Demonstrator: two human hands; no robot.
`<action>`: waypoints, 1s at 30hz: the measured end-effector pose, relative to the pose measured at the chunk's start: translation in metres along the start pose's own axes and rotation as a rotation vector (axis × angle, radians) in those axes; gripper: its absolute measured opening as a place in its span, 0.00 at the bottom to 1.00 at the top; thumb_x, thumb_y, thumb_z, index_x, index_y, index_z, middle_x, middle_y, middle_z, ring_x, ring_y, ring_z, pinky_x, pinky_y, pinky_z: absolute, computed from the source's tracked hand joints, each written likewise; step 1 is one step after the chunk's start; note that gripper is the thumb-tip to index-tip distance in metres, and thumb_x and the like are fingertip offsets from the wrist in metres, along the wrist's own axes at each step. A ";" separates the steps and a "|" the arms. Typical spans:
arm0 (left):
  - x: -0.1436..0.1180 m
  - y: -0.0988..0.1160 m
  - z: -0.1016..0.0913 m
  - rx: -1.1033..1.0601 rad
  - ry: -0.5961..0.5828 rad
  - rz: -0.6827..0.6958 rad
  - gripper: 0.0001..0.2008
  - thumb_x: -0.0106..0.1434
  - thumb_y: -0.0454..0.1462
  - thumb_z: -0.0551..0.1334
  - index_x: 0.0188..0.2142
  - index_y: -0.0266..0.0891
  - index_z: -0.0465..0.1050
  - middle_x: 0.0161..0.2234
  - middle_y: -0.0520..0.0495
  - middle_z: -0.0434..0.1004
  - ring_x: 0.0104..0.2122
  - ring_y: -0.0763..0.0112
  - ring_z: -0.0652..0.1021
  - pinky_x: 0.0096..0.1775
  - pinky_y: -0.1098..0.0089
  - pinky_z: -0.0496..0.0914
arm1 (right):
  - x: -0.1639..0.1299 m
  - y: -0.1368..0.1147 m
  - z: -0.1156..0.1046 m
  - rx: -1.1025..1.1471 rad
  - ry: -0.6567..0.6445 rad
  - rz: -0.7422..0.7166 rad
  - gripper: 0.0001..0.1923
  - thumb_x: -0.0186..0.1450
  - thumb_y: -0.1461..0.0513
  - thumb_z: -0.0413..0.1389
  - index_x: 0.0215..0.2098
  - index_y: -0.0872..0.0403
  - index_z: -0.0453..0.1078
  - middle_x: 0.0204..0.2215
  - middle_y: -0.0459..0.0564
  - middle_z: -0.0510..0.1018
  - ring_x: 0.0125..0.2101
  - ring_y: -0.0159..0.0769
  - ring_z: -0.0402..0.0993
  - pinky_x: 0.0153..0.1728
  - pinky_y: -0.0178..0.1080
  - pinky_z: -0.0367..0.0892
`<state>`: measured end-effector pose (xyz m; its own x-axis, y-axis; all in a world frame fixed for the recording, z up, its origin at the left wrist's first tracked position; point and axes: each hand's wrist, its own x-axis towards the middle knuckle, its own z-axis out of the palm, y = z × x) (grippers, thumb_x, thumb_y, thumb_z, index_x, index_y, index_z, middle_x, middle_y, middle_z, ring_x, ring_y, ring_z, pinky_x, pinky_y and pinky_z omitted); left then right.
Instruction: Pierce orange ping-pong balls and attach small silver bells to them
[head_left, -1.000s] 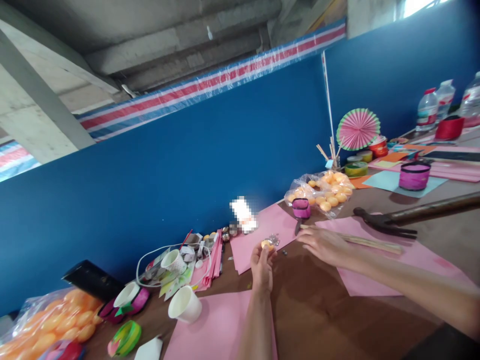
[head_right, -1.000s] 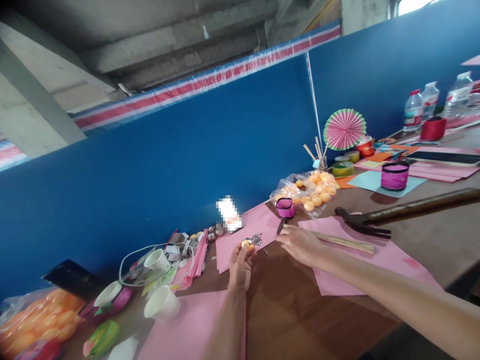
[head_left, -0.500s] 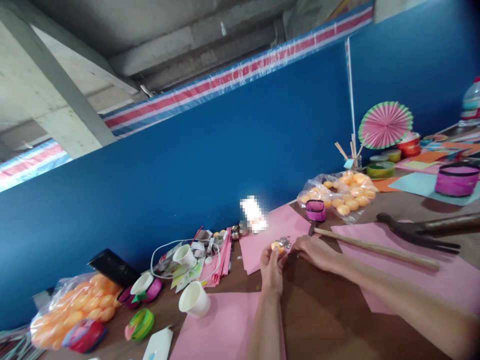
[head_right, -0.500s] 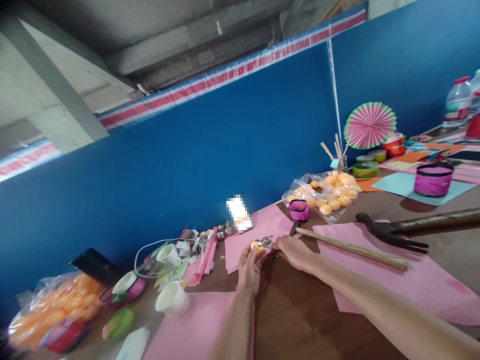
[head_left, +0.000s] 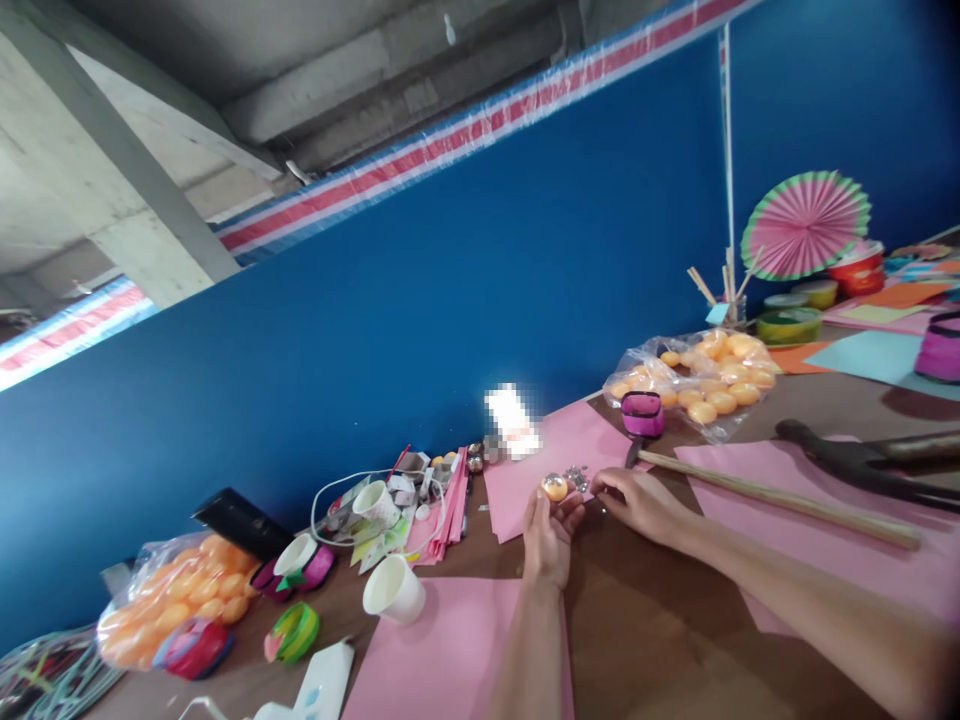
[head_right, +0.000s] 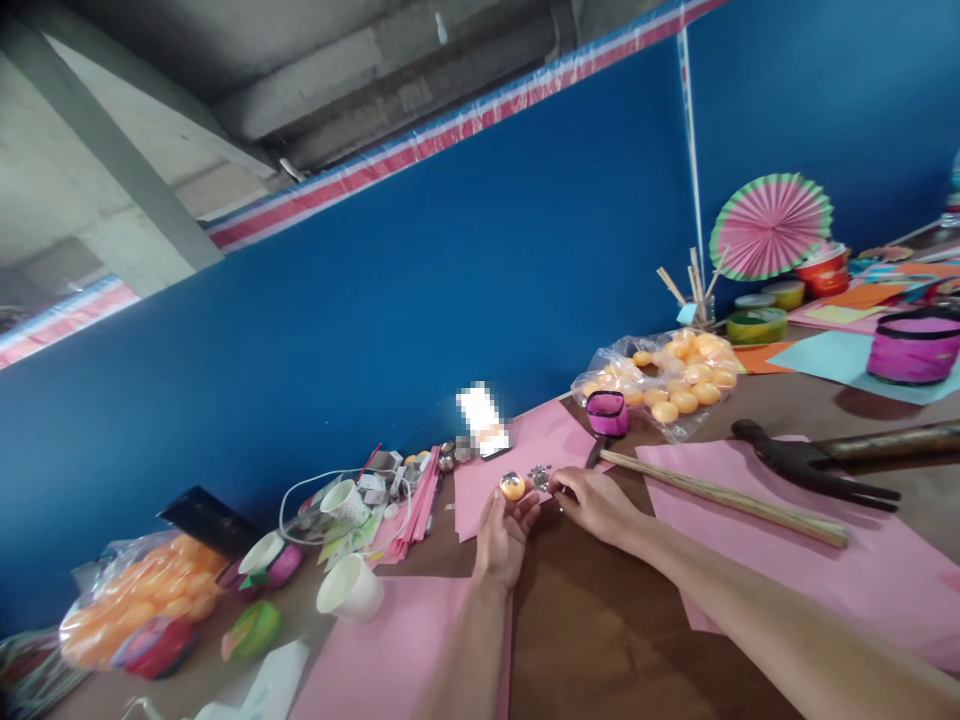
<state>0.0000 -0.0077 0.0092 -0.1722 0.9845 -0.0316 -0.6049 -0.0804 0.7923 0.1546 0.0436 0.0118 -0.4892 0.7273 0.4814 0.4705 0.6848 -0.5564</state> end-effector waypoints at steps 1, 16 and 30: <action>0.000 0.000 0.000 -0.009 -0.006 -0.007 0.17 0.57 0.45 0.56 0.38 0.34 0.69 0.38 0.39 0.75 0.35 0.66 0.76 0.39 0.66 0.69 | 0.000 0.000 0.001 0.021 0.025 0.002 0.08 0.60 0.64 0.46 0.32 0.54 0.67 0.30 0.50 0.75 0.30 0.35 0.70 0.32 0.35 0.63; -0.001 0.004 0.002 -0.073 0.005 -0.036 0.11 0.55 0.39 0.59 0.37 0.37 0.70 0.37 0.44 0.74 0.38 0.67 0.75 0.45 0.65 0.67 | 0.002 -0.011 0.001 0.334 0.107 0.119 0.07 0.60 0.62 0.48 0.32 0.54 0.66 0.29 0.48 0.75 0.31 0.36 0.70 0.33 0.36 0.64; -0.005 0.004 0.012 -0.013 -0.082 -0.044 0.13 0.54 0.38 0.60 0.40 0.39 0.67 0.39 0.44 0.74 0.39 0.69 0.75 0.47 0.64 0.64 | 0.003 -0.013 0.001 0.478 0.099 0.145 0.07 0.60 0.59 0.49 0.32 0.54 0.65 0.29 0.47 0.73 0.31 0.34 0.69 0.34 0.36 0.64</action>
<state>0.0077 -0.0110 0.0192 -0.0811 0.9966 -0.0158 -0.6209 -0.0381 0.7830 0.1465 0.0371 0.0196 -0.3606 0.8299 0.4257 0.1286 0.4963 -0.8586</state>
